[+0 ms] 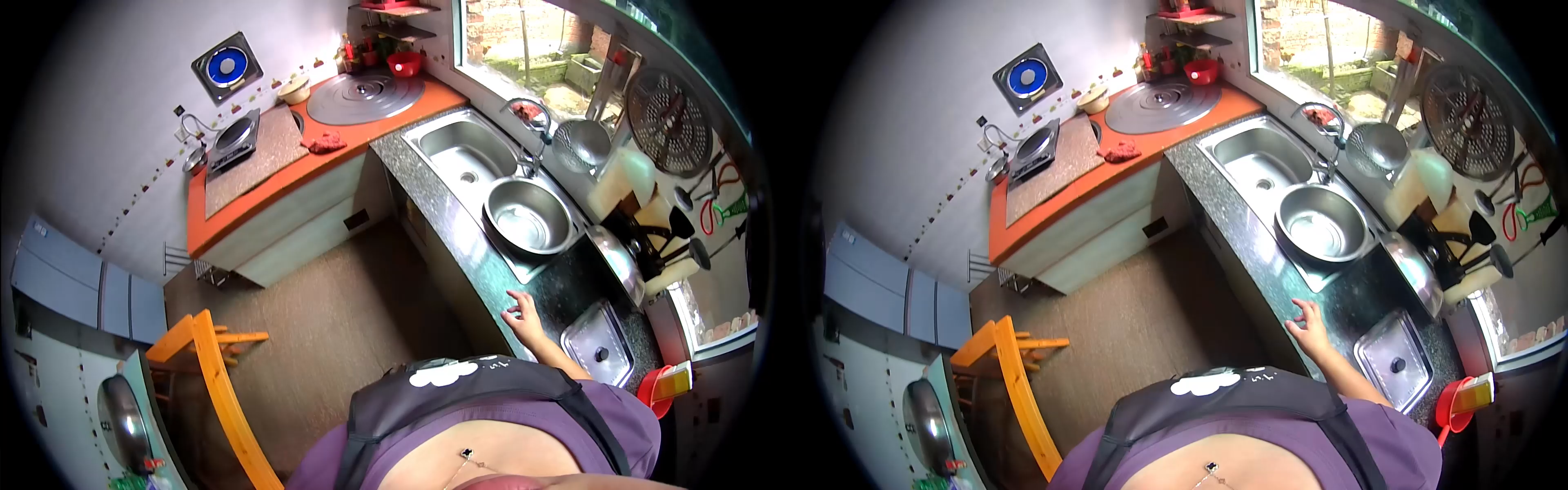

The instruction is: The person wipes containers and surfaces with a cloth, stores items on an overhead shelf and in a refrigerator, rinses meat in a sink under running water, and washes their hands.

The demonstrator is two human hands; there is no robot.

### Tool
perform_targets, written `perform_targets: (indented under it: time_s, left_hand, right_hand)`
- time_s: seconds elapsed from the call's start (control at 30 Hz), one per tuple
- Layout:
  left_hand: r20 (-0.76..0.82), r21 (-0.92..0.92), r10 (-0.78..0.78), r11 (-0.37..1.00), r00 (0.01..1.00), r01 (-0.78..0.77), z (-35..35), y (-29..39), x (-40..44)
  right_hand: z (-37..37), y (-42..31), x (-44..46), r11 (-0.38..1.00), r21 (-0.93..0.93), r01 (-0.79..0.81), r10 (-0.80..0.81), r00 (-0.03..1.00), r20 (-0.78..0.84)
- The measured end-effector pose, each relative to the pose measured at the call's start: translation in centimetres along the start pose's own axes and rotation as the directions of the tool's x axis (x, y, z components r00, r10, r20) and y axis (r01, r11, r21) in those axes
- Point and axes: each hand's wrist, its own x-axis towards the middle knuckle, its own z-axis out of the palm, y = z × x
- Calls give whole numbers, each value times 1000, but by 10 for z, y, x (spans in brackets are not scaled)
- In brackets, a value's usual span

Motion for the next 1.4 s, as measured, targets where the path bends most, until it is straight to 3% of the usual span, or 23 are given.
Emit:
perform_targets:
  time_s: [0.17,0.27,0.37,0.5,0.57,0.6,0.67,0.7,0.73,0.77,0.83,0.87,0.9,0.97,1.03,1.1,1.13,1.17,1.23,1.3,1.33,1.37,1.4]
  left_hand:
    - [-147,-200,-122,975,982,91,-159,102,83]
    - [-277,-373,-42,926,960,-67,-224,179,145]
    - [-345,-508,40,832,938,-223,-247,264,186]
    - [-310,-550,63,802,949,-233,-240,344,222]
    - [-145,-502,64,855,987,-129,-241,372,221]
    - [-152,-508,33,855,988,-107,-246,368,231]
    - [-144,-467,186,853,972,-232,-243,347,292]
    - [-118,-254,492,825,863,-505,-258,340,317]
    - [-189,-416,373,808,909,-418,-271,358,301]
    - [-256,-574,245,740,935,-351,-284,380,277]
    - [-390,-558,186,732,902,-392,-313,424,276]
    - [-520,-527,134,726,844,-440,-327,443,280]
    - [-522,-534,113,730,845,-427,-347,465,284]
    - [-469,-681,50,615,882,-397,-398,508,298]
    - [-498,-671,99,585,861,-455,-445,552,324]
    - [-512,-740,-1,509,859,-440,-490,637,313]
    - [-475,-815,58,348,878,-464,-516,669,321]
    - [-448,-867,129,179,885,-465,-543,698,331]
    - [-380,-906,226,104,897,-410,-598,756,365]
    - [-358,-933,249,-58,900,-355,-646,803,408]
    - [-376,-927,193,-61,906,-371,-668,827,430]
    - [-391,-920,141,-60,910,-386,-687,847,448]
    - [-364,-925,85,-148,927,-350,-703,860,464]
  right_hand:
    - [61,-60,77,989,135,-66,62,997,37]
    - [89,-88,134,989,121,-86,74,992,101]
    - [118,-85,214,992,99,-75,65,992,107]
    - [160,-99,349,990,55,-127,118,983,137]
    - [192,-100,418,991,77,-113,89,962,256]
    - [201,-131,446,993,107,-54,18,948,317]
    - [229,-170,507,999,52,13,-36,882,470]
    - [246,-187,533,975,-34,219,-177,862,474]
    - [267,-200,559,951,39,307,-284,815,505]
    - [282,-220,588,890,-30,455,-361,743,563]
    - [336,-228,653,773,-62,631,-475,642,602]
    - [362,-235,684,716,-105,690,-514,623,590]
    - [385,-251,709,704,-218,676,-445,660,605]
    - [440,-260,762,595,-382,707,-450,687,571]
    - [468,-287,785,601,-510,615,-346,775,528]
    - [496,-279,806,615,-539,575,-287,801,526]
    - [506,-272,813,588,-577,566,-276,812,515]
    - [511,-267,819,561,-615,554,-267,824,499]
    - [508,-258,831,496,-598,629,-358,776,519]
    - [496,-259,844,495,-583,644,-269,752,602]
    - [489,-252,849,500,-584,639,-296,760,579]
    - [477,-254,852,537,-617,575,-183,793,581]
    - [464,-247,855,559,-648,517,-135,828,544]
